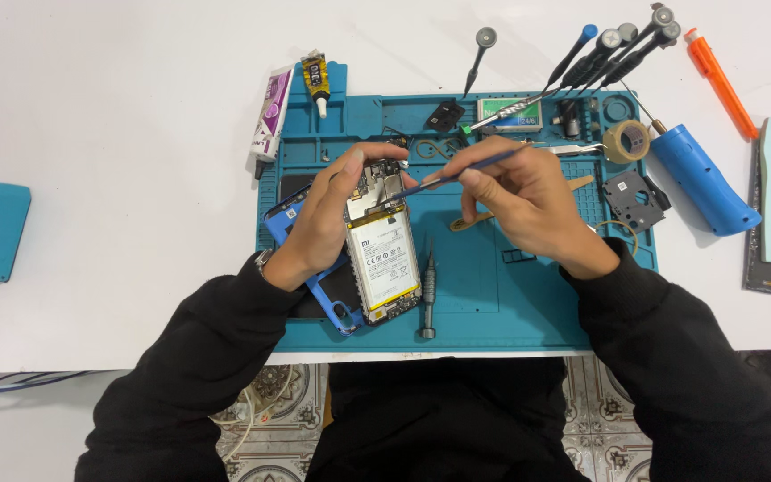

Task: The person uses a screwdriver and a small brush to work on the internal components of a disassembled smartphone. They remove screws, clean the battery area, and reposition internal parts on a blue work mat.

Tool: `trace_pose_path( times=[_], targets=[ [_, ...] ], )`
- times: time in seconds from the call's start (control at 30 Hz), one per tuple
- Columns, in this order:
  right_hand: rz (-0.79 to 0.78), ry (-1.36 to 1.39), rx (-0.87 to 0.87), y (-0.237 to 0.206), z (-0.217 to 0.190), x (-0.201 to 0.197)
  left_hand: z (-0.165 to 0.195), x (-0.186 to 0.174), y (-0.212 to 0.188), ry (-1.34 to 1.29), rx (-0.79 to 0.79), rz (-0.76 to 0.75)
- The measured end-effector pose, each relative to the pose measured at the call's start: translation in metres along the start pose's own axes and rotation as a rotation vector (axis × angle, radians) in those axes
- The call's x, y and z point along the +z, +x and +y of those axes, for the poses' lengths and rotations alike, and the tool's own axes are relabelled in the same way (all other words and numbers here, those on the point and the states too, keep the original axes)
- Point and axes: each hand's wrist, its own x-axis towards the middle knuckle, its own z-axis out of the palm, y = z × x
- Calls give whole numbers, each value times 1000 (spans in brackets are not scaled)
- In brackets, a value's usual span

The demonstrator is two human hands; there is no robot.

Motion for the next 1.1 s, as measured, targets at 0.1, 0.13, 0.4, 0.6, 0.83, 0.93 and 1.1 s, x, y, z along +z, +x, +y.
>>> trace_pose_path(
  times=[0.1,0.13,0.4,0.6,0.83,0.93,1.1],
  targets=[
    [41,56,59,0,0,1,2,0,-1,23,7,-2],
    [47,55,72,0,0,1,2,-1,-1,36,8,-1],
    [83,64,160,3,-3,3,1,-2,-1,59,-1,-1],
    [70,2,-12,2,-2,-7,1,-1,-1,37,-23,1],
    [14,-38,-78,0,0,-9,3,1,0,9,-34,-1],
    [7,-52,-77,0,1,-10,2,1,0,13,-34,-9],
    [7,-10,-38,0,2,-11,3,2,0,36,-39,-5]
  ],
)
